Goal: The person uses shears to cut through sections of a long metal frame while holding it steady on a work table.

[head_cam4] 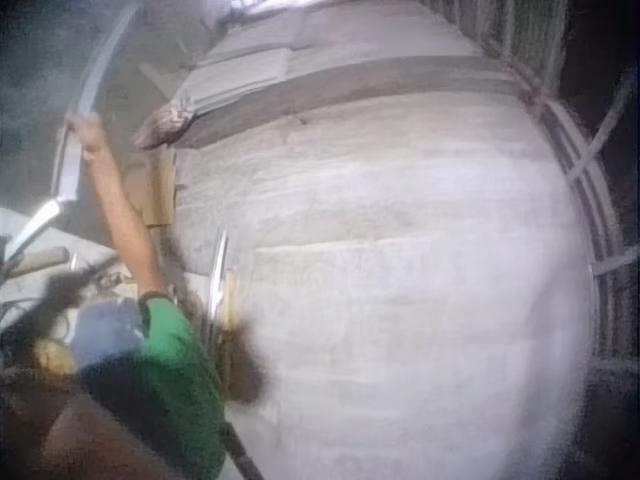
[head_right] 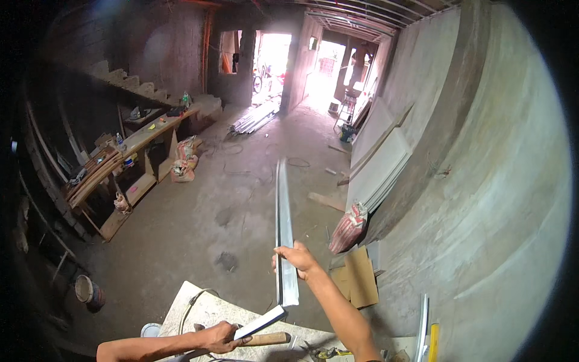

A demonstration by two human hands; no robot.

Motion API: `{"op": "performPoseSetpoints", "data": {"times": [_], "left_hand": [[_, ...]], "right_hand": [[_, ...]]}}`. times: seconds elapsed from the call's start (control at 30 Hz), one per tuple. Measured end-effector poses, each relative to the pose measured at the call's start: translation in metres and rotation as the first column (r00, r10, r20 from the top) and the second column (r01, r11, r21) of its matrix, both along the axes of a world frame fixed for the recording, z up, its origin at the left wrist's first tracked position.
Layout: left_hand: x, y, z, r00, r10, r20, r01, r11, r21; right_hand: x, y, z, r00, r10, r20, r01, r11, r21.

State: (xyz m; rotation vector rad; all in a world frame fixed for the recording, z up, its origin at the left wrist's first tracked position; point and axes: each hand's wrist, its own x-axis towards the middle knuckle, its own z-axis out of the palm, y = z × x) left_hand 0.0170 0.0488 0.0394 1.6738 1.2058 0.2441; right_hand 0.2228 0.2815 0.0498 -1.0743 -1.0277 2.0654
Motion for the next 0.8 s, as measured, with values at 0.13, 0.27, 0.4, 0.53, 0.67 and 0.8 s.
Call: {"op": "performPoseSetpoints", "data": {"times": [0.13, 0.27, 0.4, 0.53, 0.67, 0.8], "left_hand": [[-0.006, 0.017, 0.014, 1.0, 0.026, 0.015, -0.029, 0.983, 0.182], [-0.022, 0.026, 0.016, 0.993, 0.095, -0.074, -0.091, 0.994, 0.056], [-0.004, 0.027, 0.007, 0.998, 0.047, -0.044, -0.046, 0.999, 0.019], [0.005, 0.018, -0.007, 0.996, -0.032, -0.087, 0.027, 0.998, -0.049], [0.01, 0.008, -0.015, 0.993, -0.065, -0.095, 0.065, 0.998, -0.007], [0.003, -0.008, -0.012, 0.985, -0.079, -0.154, 0.07, 0.995, -0.066]], "right_hand": [[0.02, -0.009, -0.104, 0.976, -0.07, -0.204, -0.008, 0.934, -0.357], [0.016, -0.046, -0.067, 0.851, -0.525, -0.026, 0.491, 0.812, -0.317], [0.035, -0.051, -0.009, 0.713, -0.701, -0.016, 0.697, 0.706, 0.123], [0.01, -0.058, 0.036, 0.787, -0.617, -0.002, 0.402, 0.51, 0.76], [-0.026, -0.061, 0.061, 0.902, -0.162, 0.4, -0.198, 0.667, 0.718], [-0.061, -0.041, 0.032, 0.913, 0.305, 0.271, -0.399, 0.803, 0.442]]}}
